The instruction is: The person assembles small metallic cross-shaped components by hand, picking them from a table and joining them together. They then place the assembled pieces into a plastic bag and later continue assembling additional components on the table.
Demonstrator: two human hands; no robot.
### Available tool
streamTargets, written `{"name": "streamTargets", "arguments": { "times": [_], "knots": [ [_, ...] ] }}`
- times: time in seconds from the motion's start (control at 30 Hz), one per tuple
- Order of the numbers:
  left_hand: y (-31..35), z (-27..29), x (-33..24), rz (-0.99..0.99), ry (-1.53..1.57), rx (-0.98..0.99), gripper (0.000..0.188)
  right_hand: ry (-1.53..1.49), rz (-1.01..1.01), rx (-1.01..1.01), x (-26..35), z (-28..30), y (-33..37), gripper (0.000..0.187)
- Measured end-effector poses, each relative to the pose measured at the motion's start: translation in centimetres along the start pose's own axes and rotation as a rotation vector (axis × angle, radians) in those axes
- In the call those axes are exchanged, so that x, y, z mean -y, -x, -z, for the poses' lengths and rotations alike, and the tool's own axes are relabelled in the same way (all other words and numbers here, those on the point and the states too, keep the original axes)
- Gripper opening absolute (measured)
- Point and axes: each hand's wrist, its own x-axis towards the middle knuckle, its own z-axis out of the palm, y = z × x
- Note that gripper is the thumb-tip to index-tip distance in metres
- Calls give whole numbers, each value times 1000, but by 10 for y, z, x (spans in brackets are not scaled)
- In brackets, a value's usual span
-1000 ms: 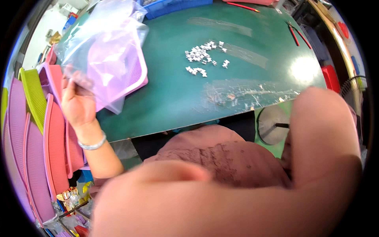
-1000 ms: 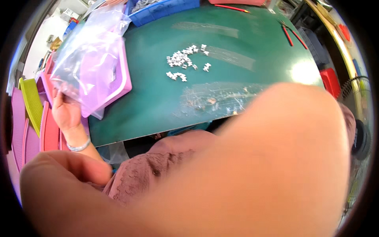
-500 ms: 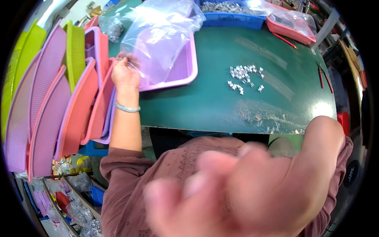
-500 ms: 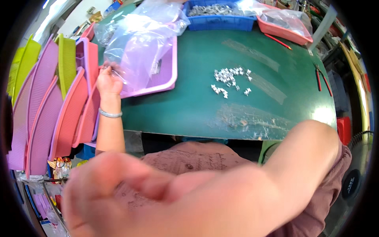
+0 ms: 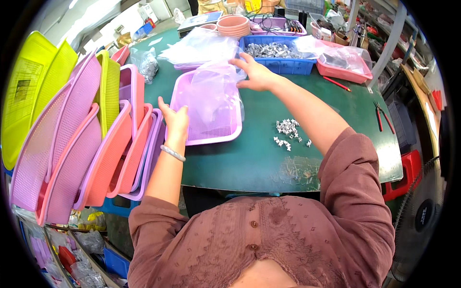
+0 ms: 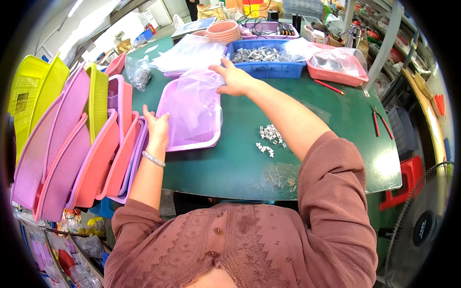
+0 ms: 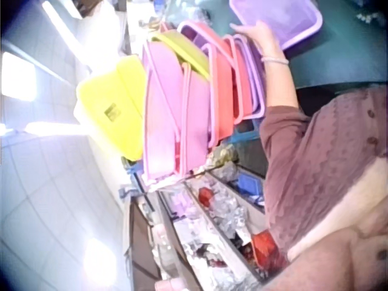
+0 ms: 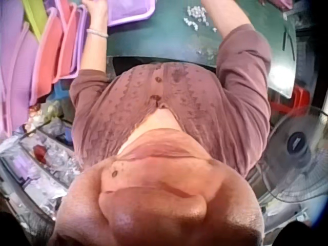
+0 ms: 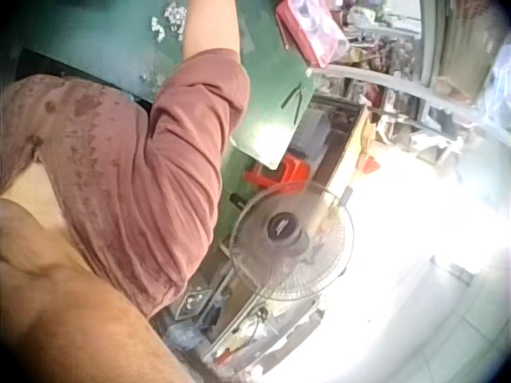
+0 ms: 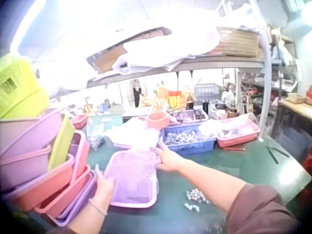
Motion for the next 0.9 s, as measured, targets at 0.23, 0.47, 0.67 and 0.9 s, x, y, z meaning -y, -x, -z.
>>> {"name": "streamTargets", "arguments": {
  "times": [0.23,0.47,0.67,0.9],
  "knots": [
    [53,30,-6,-602,-422,328,60,-67,-244,-193,-25,32,-50,28],
    [82,38,-23,-721,-765,718,60,-983,-487,-476,-54,55,-102,24],
    [80,36,-23,-729,-783,729,59,-788,-559,-390,-76,-15,-146,23],
    [78,40,-25,-718,-739,731,58,216,-306,-71,-76,-68,-158,37]
  ]
}}
